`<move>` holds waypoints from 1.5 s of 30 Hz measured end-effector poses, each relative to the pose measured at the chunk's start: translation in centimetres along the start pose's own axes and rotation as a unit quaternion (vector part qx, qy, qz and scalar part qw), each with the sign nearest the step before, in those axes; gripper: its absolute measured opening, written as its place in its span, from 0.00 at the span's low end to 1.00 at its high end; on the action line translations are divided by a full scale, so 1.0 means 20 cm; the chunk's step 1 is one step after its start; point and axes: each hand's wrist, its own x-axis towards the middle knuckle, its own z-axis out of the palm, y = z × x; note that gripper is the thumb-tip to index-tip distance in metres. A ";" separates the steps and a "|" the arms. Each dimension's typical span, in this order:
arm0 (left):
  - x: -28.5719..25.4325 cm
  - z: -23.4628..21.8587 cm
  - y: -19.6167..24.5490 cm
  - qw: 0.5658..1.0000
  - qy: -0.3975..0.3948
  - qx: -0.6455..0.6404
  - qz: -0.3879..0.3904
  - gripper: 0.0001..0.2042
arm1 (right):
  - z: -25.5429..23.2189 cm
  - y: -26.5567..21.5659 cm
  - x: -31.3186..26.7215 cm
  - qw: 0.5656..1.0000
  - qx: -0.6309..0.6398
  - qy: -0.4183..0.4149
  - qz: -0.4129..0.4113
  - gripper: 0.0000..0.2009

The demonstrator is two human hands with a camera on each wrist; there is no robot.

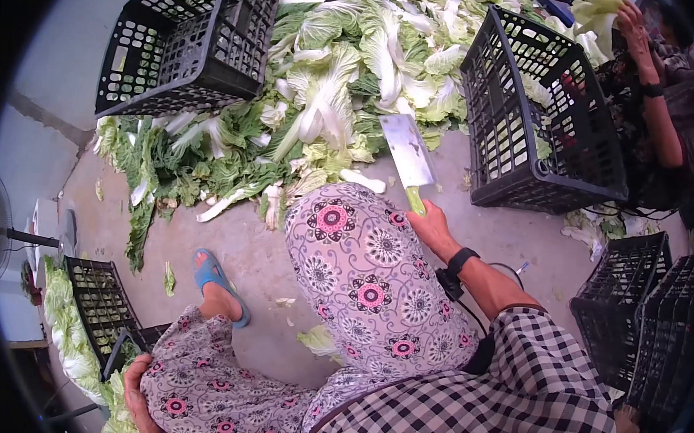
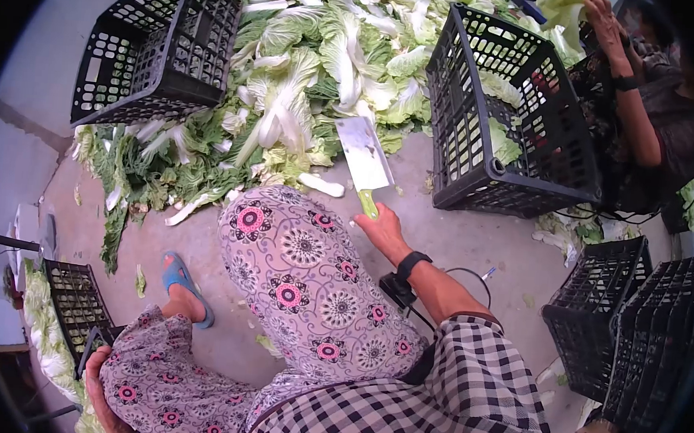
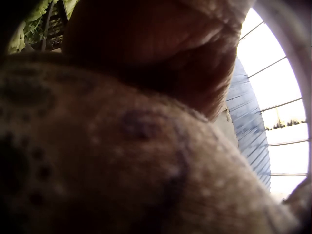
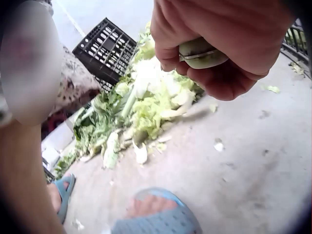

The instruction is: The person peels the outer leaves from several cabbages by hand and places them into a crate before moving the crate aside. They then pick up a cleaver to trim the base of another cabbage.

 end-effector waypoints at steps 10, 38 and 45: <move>0.04 0.16 0.18 0.988 0.075 0.112 -0.075 0.18 | -0.06 0.45 -0.46 0.949 0.243 0.001 0.200 0.13; 0.01 0.20 0.21 0.980 0.078 0.179 -0.046 0.18 | 0.01 0.32 -0.10 0.908 0.353 0.067 0.216 0.11; 0.00 0.17 0.20 0.974 0.057 0.219 -0.026 0.19 | 0.09 0.35 0.02 0.904 0.347 0.104 0.226 0.12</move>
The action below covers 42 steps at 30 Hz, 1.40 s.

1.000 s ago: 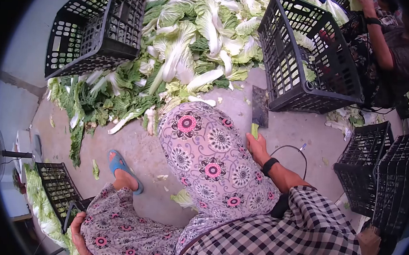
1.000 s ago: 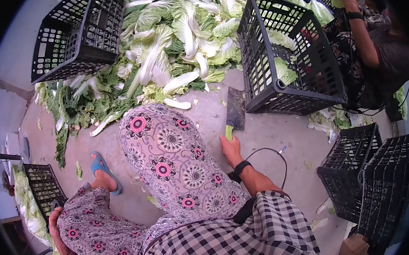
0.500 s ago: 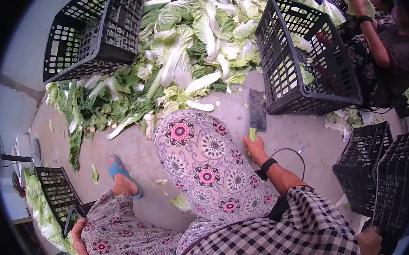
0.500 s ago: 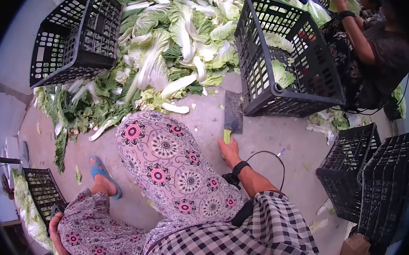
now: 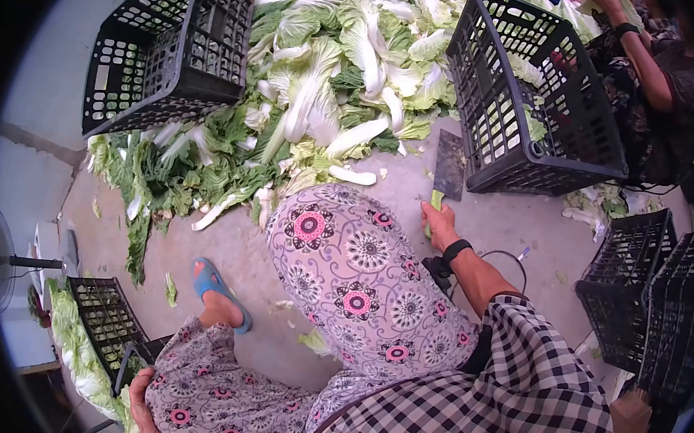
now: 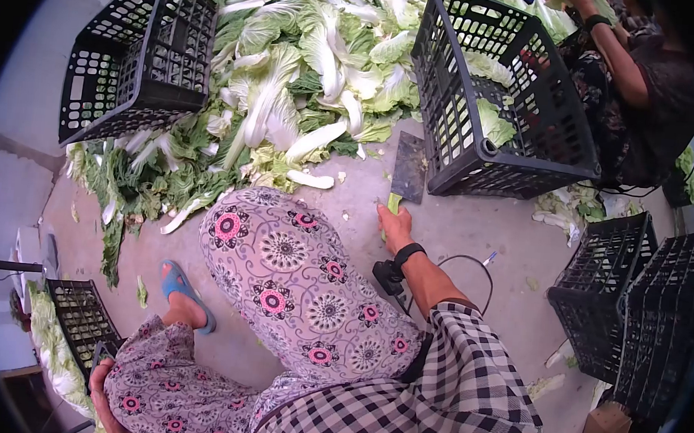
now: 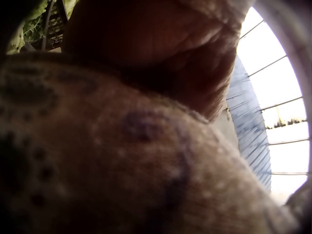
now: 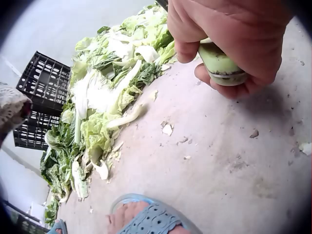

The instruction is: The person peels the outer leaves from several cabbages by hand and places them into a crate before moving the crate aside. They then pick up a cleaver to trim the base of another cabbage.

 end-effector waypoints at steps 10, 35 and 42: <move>0.02 0.03 0.02 0.997 0.013 -0.066 -0.042 0.18 | -0.19 -0.02 -0.06 0.924 -0.372 0.034 -0.084 0.20; 0.00 0.03 0.02 0.998 0.022 -0.045 -0.039 0.17 | -0.11 -0.14 -0.06 0.891 -0.439 0.052 -0.103 0.33; 0.01 0.03 0.01 0.994 0.021 -0.084 -0.060 0.17 | -0.18 -0.16 0.01 0.877 -0.470 0.006 -0.100 0.27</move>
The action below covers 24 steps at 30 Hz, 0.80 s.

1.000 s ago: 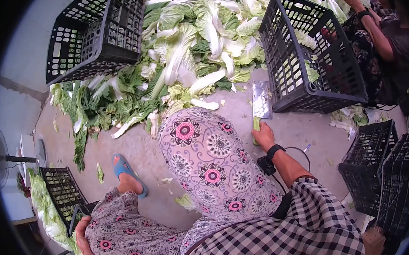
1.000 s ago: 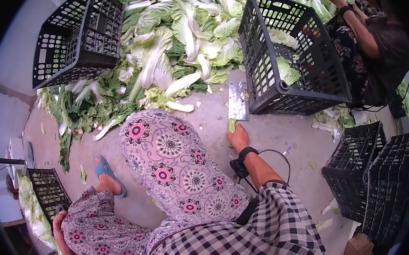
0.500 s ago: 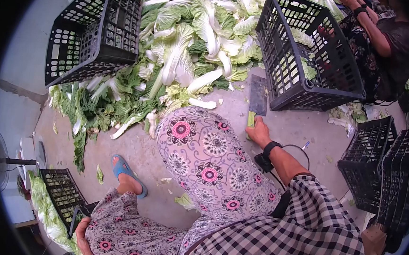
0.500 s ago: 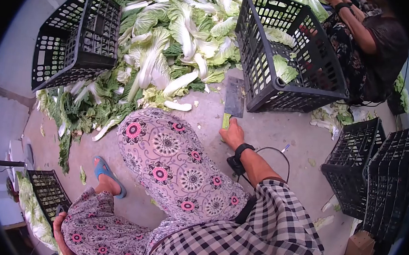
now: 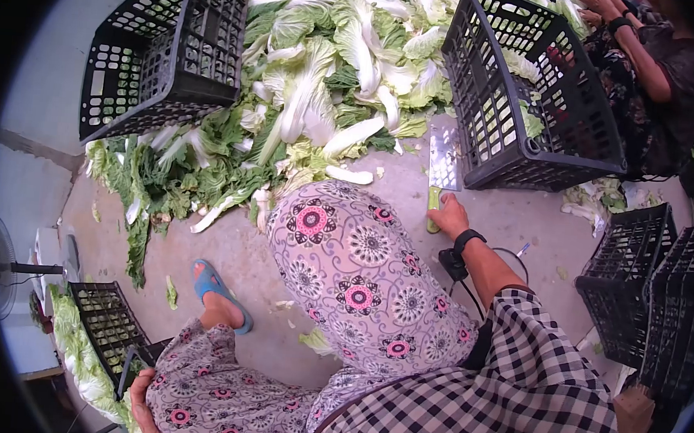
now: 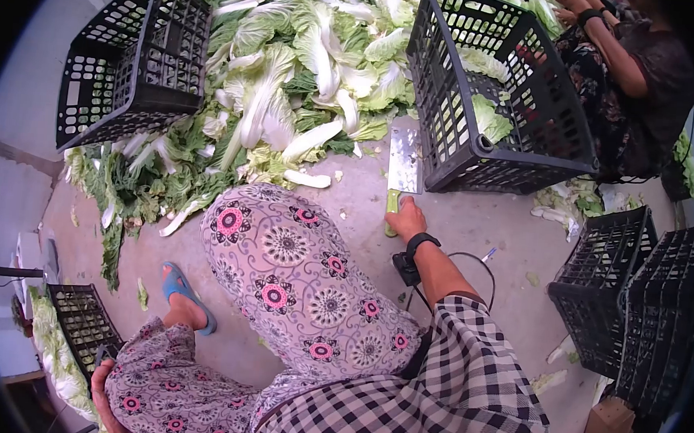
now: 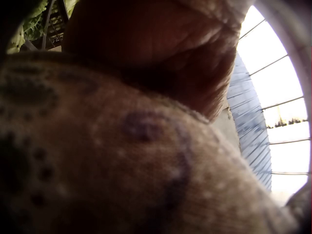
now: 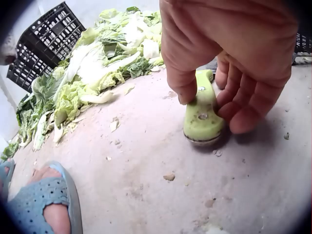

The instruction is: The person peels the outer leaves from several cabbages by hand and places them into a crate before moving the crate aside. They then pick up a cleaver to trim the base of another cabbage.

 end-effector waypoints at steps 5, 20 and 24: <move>0.11 -0.11 -0.24 0.971 -0.047 -0.230 -0.048 0.18 | 0.00 0.07 -0.03 0.999 0.009 0.012 -0.033 0.18; -0.19 -0.40 -0.60 0.996 0.014 0.086 -0.021 0.14 | -0.07 -0.26 0.07 0.935 0.233 -0.081 -0.254 0.08; -0.40 -0.40 -0.78 0.933 0.063 0.347 0.068 0.21 | -0.03 -0.69 0.01 0.897 0.259 -0.213 -0.288 0.08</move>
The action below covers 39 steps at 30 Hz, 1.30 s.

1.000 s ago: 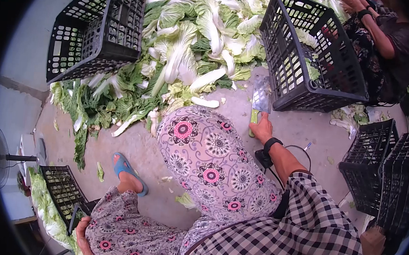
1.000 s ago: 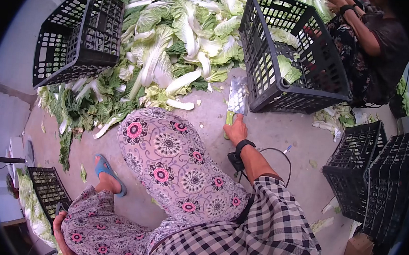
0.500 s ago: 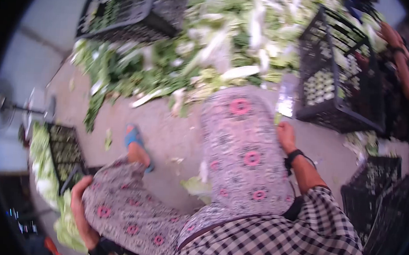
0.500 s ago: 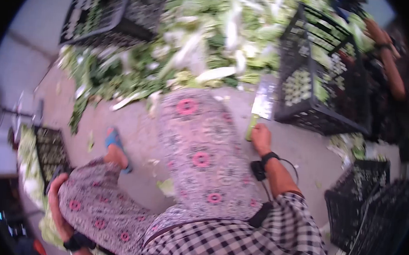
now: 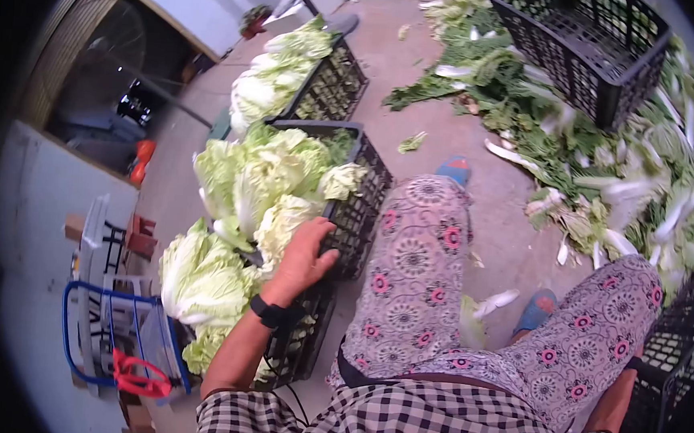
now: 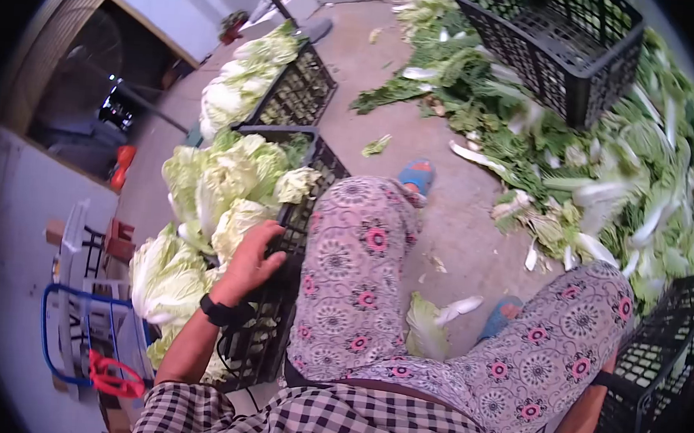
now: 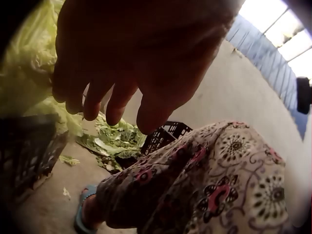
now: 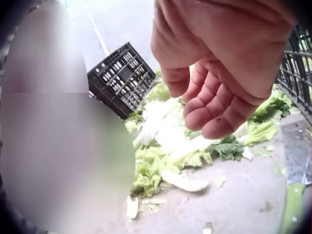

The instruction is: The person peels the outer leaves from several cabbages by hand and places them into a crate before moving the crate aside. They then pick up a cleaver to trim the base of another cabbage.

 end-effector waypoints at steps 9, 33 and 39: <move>-0.21 0.12 -0.12 0.988 0.111 -0.045 -0.094 0.19 | 0.16 -0.28 0.18 0.996 0.038 -0.086 -0.005 0.08; -0.30 0.21 -0.17 0.987 0.028 0.081 -0.138 0.37 | -0.35 -0.36 -0.07 0.989 0.140 -0.038 0.014 0.11; -0.21 0.20 -0.22 0.961 0.003 0.194 -0.196 0.23 | -0.35 -0.26 0.20 0.989 0.141 -0.031 0.044 0.10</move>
